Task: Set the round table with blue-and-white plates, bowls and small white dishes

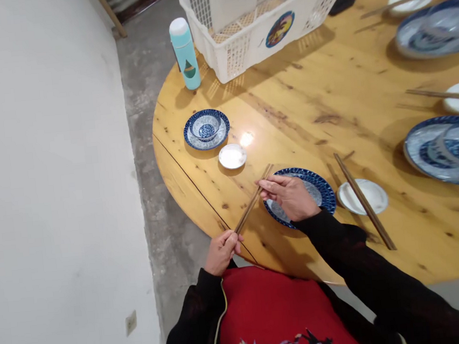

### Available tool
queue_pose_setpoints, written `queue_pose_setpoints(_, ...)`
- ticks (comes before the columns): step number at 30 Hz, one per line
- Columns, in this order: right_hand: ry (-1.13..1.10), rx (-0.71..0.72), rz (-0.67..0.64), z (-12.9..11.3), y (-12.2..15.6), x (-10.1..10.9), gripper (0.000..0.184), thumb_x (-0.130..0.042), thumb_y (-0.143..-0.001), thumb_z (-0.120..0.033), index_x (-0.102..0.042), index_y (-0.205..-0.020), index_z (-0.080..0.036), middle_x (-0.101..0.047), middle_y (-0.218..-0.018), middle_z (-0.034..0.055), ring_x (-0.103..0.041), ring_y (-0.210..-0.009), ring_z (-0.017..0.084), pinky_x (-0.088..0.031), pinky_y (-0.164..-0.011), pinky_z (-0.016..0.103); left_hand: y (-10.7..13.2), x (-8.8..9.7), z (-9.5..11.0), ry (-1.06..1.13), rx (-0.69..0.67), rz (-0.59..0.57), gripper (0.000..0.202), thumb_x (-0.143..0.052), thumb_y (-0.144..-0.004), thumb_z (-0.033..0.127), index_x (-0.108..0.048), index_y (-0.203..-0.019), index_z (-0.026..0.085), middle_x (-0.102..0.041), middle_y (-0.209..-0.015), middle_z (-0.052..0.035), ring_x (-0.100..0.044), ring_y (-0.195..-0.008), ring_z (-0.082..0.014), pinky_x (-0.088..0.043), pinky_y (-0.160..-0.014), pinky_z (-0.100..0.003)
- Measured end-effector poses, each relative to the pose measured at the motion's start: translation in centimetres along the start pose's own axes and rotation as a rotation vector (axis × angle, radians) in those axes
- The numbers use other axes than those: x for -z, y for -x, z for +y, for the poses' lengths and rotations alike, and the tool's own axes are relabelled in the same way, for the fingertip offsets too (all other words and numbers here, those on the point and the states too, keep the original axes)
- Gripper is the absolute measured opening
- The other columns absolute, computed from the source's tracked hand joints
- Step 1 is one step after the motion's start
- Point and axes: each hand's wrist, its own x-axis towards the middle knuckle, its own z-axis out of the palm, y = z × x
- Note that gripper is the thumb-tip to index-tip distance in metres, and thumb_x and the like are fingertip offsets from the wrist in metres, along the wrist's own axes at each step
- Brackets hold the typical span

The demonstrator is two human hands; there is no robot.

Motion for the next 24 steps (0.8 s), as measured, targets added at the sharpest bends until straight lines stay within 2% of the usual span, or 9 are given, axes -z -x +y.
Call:
queue_pose_setpoints(4, 0.025, 0.071, 0.118, -0.4, -3.0, -1.6, 0.043, -0.097, -0.05, -0.049, -0.071, -0.066, -0.018, -0.065, -0.062, -0.0001, -0.058, -0.053, 0.01, -0.052, -0.048, 0.021, -3.1, 3.0, 1.6, -0.076, -0.058, -0.047, 0.049, -0.053, -0.092, 0.063, -0.066, -0.085, 0.016, -0.055, -0.061, 0.0022, -0.04, -0.052, -0.0098, -0.031, -0.053, -0.024)
queue_pose_setpoints(8, 0.049, 0.093, 0.245, -0.9, -7.5, -2.8, 0.034, -0.094, -0.053, -0.036, -0.068, -0.061, -0.016, -0.062, -0.056, -0.0001, -0.058, -0.051, 0.009, -0.053, -0.048, 0.019, -7.6, 5.2, 3.6, -0.143, -0.133, -0.042, 0.039, -0.051, -0.093, 0.051, -0.066, -0.079, 0.017, -0.057, -0.061, 0.0013, -0.047, -0.058, -0.0122, -0.037, -0.061, -0.025)
queue_pose_setpoints(14, 0.019, 0.03, 0.404, -1.5, -13.5, -2.8, 0.019, -0.085, -0.066, -0.014, -0.066, -0.063, -0.015, -0.061, -0.055, -0.0008, -0.057, -0.05, 0.008, -0.052, -0.046, 0.016, -13.7, 7.4, 5.7, -0.171, -0.152, -0.027, 0.033, -0.05, -0.091, 0.04, -0.065, -0.073, 0.016, -0.061, -0.065, -0.0002, -0.042, -0.057, -0.0109, -0.032, -0.058, -0.024)
queue_pose_setpoints(19, 0.006, 0.003, 0.403, -1.2, -16.7, -1.9, 0.022, -0.08, -0.074, -0.01, -0.062, -0.064, -0.016, -0.06, -0.056, -0.0015, -0.058, -0.05, 0.007, -0.053, -0.048, 0.016, -16.0, 8.7, 6.0, -0.189, -0.118, -0.019, 0.031, -0.05, -0.09, 0.037, -0.065, -0.073, 0.016, -0.058, -0.063, 0.0003, -0.04, -0.053, -0.01, -0.029, -0.052, -0.024)
queue_pose_setpoints(24, 0.024, -0.05, 0.391, -0.8, -18.5, -1.4, 0.024, -0.085, -0.074, -0.012, -0.062, -0.067, -0.017, -0.061, -0.054, -0.0016, -0.056, -0.05, 0.008, -0.051, -0.048, 0.018, -17.3, 8.8, 5.4, -0.158, -0.097, -0.022, 0.027, -0.051, -0.089, 0.035, -0.064, -0.074, 0.017, -0.062, -0.066, -0.0013, -0.043, -0.053, -0.0096, -0.031, -0.051, -0.023)
